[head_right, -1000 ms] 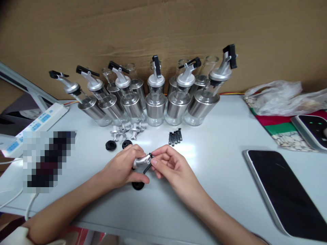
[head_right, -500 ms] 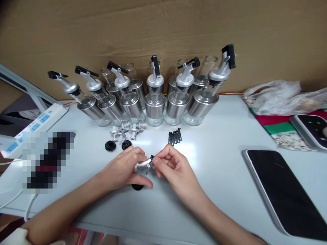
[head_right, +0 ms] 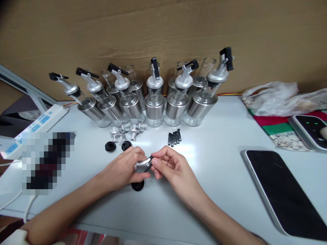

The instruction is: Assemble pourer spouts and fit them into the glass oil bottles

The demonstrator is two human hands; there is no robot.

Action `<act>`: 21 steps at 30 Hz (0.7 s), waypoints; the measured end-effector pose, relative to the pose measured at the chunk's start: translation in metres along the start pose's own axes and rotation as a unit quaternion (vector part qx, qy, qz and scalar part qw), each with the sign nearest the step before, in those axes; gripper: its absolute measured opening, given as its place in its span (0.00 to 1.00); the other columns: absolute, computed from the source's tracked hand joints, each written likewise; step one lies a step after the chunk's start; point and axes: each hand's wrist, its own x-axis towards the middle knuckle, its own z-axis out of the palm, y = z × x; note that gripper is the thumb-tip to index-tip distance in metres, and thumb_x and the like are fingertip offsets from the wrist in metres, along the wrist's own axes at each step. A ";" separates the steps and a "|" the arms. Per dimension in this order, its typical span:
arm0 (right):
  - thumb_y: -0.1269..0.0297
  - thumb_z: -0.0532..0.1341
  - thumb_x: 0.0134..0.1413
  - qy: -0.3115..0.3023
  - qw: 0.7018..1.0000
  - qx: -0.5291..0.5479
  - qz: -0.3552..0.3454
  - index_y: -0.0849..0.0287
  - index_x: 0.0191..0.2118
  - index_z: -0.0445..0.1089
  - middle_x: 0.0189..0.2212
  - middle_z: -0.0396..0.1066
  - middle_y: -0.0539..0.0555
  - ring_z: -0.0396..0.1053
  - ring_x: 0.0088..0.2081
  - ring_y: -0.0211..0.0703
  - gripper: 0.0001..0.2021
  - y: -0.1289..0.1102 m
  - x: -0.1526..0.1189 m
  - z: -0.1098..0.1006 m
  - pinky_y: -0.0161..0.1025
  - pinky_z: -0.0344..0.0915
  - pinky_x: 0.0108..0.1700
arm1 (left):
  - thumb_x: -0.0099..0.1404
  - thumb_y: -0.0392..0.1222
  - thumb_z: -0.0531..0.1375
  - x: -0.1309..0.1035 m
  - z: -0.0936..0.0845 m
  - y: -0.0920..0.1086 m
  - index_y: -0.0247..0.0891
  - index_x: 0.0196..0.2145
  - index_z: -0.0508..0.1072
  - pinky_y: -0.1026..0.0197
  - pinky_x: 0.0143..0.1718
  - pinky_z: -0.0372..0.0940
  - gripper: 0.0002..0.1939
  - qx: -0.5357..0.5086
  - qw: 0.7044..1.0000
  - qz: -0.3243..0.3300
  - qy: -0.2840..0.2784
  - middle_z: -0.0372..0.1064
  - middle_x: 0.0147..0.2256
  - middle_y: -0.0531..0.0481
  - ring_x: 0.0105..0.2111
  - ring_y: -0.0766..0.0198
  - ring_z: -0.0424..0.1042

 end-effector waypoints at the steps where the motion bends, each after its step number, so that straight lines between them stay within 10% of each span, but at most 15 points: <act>1: 0.54 0.68 0.46 0.003 1.000 -0.001 -0.001 0.61 0.31 0.68 0.18 0.65 0.45 0.62 0.22 0.31 0.15 0.000 0.000 0.000 0.31 0.58 0.29 | 0.72 0.51 0.41 0.000 0.000 0.000 0.34 0.34 0.60 0.63 0.28 0.64 0.19 -0.001 1.000 0.000 -0.005 0.67 0.29 0.47 0.25 0.64 0.65; 13: 0.57 0.70 0.44 0.026 0.999 -0.010 -0.015 0.61 0.28 0.66 0.18 0.67 0.46 0.62 0.21 0.31 0.15 -0.001 -0.002 0.003 0.31 0.58 0.27 | 0.69 0.38 0.44 -0.001 0.001 0.000 0.33 0.32 0.63 0.61 0.28 0.64 0.12 -0.016 0.999 -0.006 -0.038 0.64 0.28 0.46 0.26 0.62 0.65; 21: 0.59 0.68 0.46 0.053 0.998 0.004 -0.028 0.59 0.27 0.66 0.17 0.66 0.45 0.59 0.18 0.31 0.12 -0.001 -0.006 0.004 0.33 0.53 0.24 | 0.72 0.48 0.42 0.000 0.003 0.004 0.33 0.31 0.64 0.61 0.28 0.62 0.20 -0.010 1.000 0.020 -0.002 0.63 0.28 0.45 0.25 0.63 0.59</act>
